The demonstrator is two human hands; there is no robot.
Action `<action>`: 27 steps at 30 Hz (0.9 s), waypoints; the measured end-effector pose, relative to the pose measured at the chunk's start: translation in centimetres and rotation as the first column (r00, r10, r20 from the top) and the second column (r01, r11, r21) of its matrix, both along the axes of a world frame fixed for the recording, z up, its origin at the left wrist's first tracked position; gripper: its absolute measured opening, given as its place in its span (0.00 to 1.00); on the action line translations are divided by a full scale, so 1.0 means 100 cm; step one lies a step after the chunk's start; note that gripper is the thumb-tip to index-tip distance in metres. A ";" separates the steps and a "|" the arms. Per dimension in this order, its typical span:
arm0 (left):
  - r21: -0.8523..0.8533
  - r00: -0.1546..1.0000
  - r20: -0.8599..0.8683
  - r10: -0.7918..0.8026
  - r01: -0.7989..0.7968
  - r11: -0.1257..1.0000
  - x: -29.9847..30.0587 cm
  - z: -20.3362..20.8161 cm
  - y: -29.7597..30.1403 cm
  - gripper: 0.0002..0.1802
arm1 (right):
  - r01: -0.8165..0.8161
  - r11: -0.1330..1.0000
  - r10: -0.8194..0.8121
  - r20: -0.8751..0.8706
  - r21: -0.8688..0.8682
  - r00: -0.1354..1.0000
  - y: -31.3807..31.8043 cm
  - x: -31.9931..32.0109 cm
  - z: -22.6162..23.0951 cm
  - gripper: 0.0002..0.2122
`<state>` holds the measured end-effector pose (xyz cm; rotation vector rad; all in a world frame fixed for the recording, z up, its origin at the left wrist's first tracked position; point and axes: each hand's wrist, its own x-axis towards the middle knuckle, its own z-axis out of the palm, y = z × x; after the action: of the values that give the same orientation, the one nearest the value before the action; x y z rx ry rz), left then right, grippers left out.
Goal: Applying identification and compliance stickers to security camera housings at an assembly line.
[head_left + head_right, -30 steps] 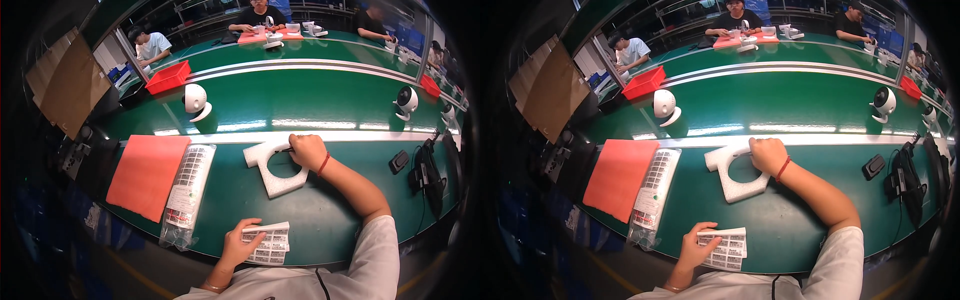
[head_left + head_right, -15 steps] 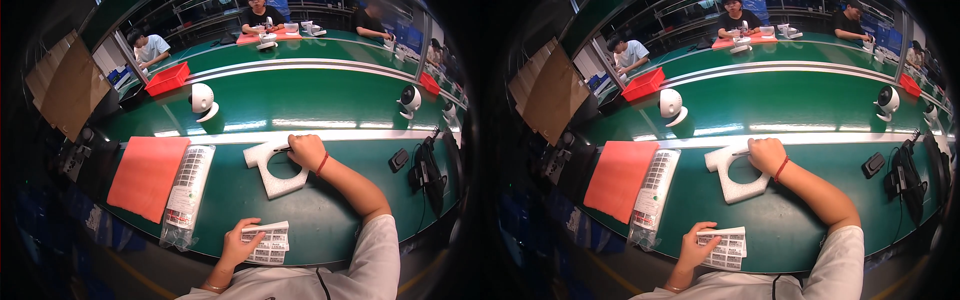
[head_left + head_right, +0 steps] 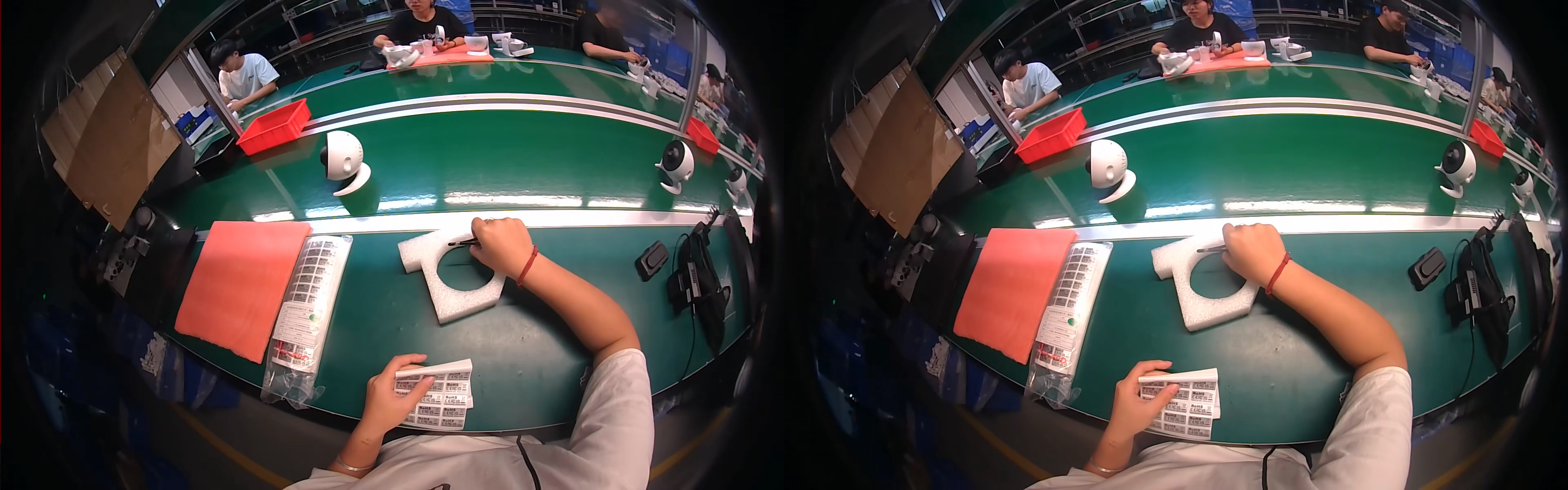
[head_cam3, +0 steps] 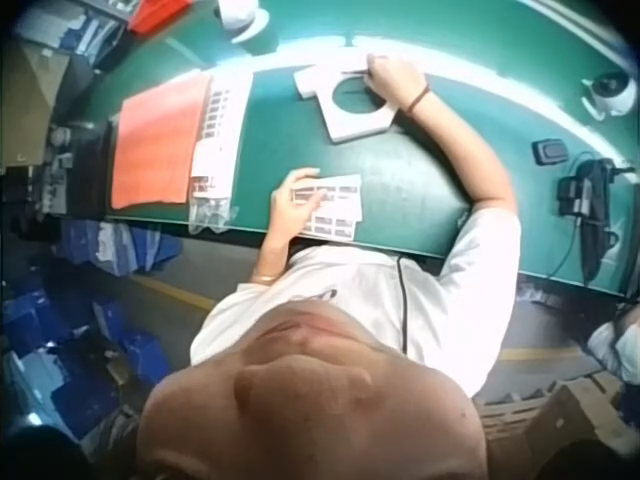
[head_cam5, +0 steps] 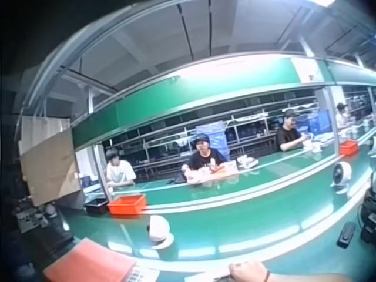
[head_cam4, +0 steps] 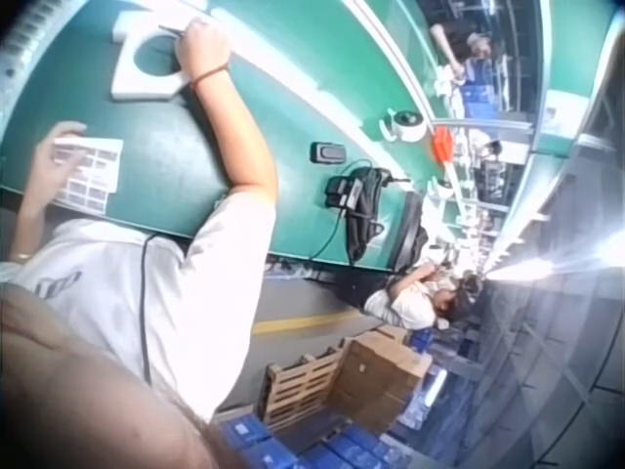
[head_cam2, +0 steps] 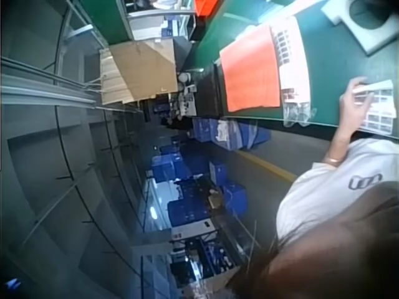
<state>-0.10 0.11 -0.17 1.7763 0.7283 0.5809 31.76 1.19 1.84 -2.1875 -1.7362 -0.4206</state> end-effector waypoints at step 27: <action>0.152 0.999 0.015 -0.051 0.049 0.987 -0.008 0.007 0.008 0.26 | -0.165 0.949 0.208 0.140 -0.268 0.968 0.174 -0.009 0.021 0.20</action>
<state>-0.85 0.90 0.53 1.9213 0.6390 0.6320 30.86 18.61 3.95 -2.1796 -2.1757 -0.3596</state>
